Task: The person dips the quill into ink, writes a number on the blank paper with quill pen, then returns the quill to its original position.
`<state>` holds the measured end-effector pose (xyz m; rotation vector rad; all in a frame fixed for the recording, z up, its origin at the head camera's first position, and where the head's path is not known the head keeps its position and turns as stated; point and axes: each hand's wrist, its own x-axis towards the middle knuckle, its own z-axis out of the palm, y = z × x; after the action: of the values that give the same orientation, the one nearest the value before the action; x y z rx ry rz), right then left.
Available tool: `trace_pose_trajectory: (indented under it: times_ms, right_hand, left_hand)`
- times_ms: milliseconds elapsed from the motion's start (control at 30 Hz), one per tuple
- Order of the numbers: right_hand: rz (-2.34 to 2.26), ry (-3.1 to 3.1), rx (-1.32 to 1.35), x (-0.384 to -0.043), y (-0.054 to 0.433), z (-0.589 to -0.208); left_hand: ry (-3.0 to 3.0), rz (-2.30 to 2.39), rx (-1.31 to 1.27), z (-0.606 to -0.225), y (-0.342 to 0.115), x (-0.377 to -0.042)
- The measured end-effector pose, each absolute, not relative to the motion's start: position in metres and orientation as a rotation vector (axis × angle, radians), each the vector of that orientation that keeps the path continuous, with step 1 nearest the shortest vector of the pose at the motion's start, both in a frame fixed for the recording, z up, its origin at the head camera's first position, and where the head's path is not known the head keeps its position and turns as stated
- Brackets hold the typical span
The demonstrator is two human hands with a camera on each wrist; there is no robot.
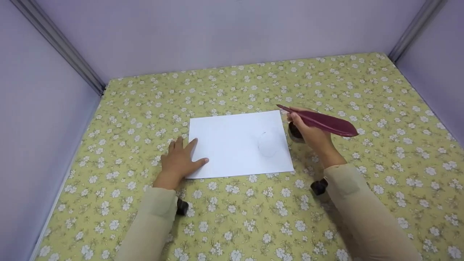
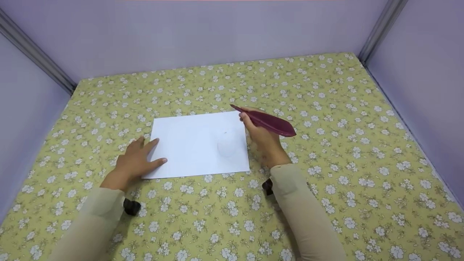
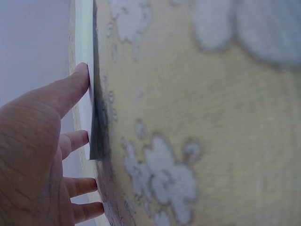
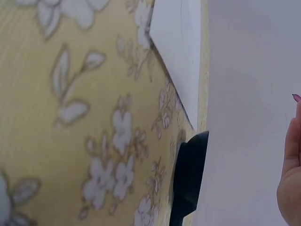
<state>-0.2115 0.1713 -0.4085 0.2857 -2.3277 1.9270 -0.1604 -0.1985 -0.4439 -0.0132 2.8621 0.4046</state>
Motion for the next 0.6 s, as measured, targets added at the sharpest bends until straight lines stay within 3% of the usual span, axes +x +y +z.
trace_pose_trajectory:
  times_ms: [600]
  right_hand:
    - [1.664, -2.477, 0.246, -0.218, 0.213, -0.412]
  left_hand:
    - [2.85, 0.411, -0.02, -0.444, -0.199, -0.16]
